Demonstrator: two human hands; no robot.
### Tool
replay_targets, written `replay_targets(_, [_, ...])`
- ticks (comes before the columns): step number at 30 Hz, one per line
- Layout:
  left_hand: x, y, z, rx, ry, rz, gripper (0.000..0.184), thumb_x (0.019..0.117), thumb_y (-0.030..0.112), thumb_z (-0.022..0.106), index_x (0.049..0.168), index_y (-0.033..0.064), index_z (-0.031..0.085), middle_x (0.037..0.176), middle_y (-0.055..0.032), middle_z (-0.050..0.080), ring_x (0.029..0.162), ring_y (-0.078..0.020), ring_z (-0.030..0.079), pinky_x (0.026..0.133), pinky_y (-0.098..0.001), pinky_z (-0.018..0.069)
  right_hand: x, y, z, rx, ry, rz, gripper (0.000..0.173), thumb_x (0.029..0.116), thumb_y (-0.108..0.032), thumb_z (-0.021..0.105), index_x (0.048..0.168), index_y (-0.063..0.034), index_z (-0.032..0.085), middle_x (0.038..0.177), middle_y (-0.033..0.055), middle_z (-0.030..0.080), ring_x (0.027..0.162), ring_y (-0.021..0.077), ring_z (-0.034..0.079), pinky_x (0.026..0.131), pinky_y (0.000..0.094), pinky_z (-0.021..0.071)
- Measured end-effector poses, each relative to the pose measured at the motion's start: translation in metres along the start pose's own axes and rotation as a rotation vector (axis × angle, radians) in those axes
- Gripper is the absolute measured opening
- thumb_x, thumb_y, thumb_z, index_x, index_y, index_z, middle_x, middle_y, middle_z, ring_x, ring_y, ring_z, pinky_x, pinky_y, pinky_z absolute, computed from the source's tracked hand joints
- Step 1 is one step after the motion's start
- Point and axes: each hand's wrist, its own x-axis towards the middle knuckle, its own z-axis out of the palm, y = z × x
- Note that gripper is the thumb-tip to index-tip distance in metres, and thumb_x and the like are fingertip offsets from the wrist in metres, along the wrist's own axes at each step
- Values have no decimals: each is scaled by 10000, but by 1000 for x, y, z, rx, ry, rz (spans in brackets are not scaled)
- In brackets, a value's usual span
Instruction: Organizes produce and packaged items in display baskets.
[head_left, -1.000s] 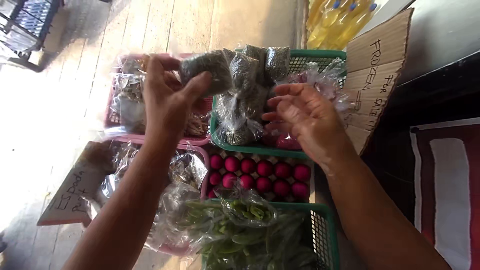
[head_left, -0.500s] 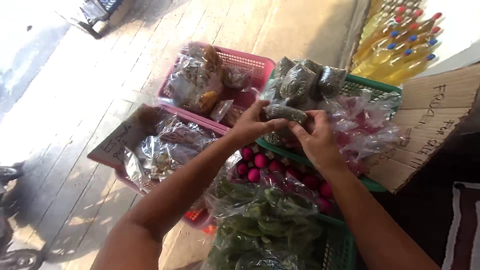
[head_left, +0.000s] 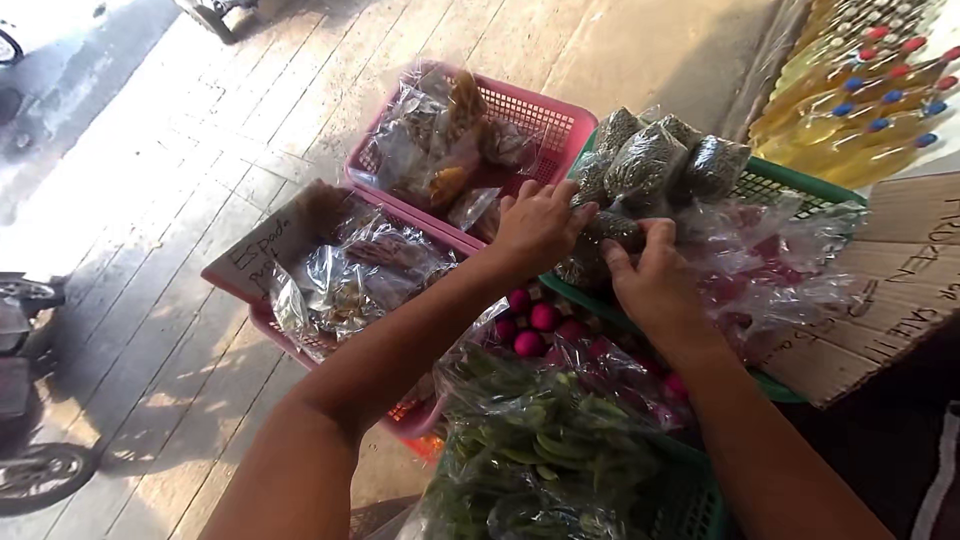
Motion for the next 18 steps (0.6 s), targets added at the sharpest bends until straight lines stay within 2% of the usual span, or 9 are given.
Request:
replay_targets(2, [-3, -8, -16, 20, 31, 18, 465, 1100, 407, 380, 1380, 118, 613, 1361, -120, 625, 1320, -365, 513, 1001, -645, 412, 2, 4, -3, -58, -22, -20, 556, 1064, -405, 543, 1396, 27, 430, 1201, 316, 617, 1037, 508, 656, 858, 700, 505])
replay_targets(3, [-5, -14, -30, -38, 46, 13, 462, 1106, 367, 360, 1371, 86, 615, 1366, -145, 625, 1309, -350, 544, 1023, -637, 432, 0, 7, -8, -36, -51, -14, 568, 1075, -430, 505, 1418, 15, 419, 1241, 314, 605, 1073, 511, 643, 875, 705, 497])
replay_targets(4, [-9, -22, -45, -119, 64, 11, 451, 1110, 317, 346, 1354, 41, 606, 1331, -168, 637, 1256, -309, 594, 1032, -581, 467, -6, 11, -15, 2, -83, 8, 585, 1079, -454, 477, 1450, -8, 402, 1275, 308, 600, 1083, 507, 642, 877, 706, 496])
replay_targets(6, [-31, -38, -73, -345, 93, -65, 423, 1112, 256, 337, 1342, 0, 582, 1268, -147, 647, 1144, -195, 641, 999, -406, 526, -23, 21, -31, 68, -141, 65, 575, 1081, -466, 459, 1488, -70, 369, 1301, 246, 606, 1012, 414, 681, 832, 626, 548])
replay_targets(8, [-65, -46, -99, -509, 163, -194, 370, 1110, 264, 368, 1301, 57, 608, 1204, -46, 685, 1080, -121, 664, 932, -321, 548, -39, 29, -51, 101, -158, 69, 490, 1084, -402, 484, 1464, -102, 412, 1307, 170, 613, 899, 273, 704, 772, 488, 590])
replay_targets(10, [-102, -59, -114, -579, 231, -247, 295, 1092, 274, 417, 1204, 114, 640, 1117, 19, 724, 1028, -115, 688, 883, -307, 563, -62, 38, -71, 148, -147, 34, 371, 1085, -337, 509, 1376, -109, 534, 1239, 122, 652, 822, 185, 710, 714, 394, 613])
replay_targets(12, [-147, -67, -119, -598, 238, -240, 298, 1096, 281, 408, 1233, 124, 622, 1120, 26, 721, 1028, -127, 695, 891, -325, 577, -91, 47, -84, 206, -130, 6, 297, 1089, -305, 503, 1300, -122, 605, 1131, 57, 686, 794, 122, 709, 686, 324, 624])
replay_targets(15, [-213, -68, -109, -591, 258, -146, 292, 1079, 237, 432, 1279, 95, 591, 1134, 11, 707, 988, -126, 693, 862, -337, 589, -130, 44, -88, 270, -104, 18, 292, 1080, -250, 509, 1273, -67, 631, 1156, 59, 696, 879, 113, 718, 771, 325, 635])
replay_targets(18, [-274, -58, -87, -645, 290, -133, 234, 1062, 216, 486, 1226, 113, 617, 1084, 40, 699, 923, -93, 689, 839, -307, 594, -172, 38, -87, 240, -62, 22, 266, 1057, -202, 530, 1211, -22, 651, 1111, 79, 698, 873, 98, 707, 795, 307, 624])
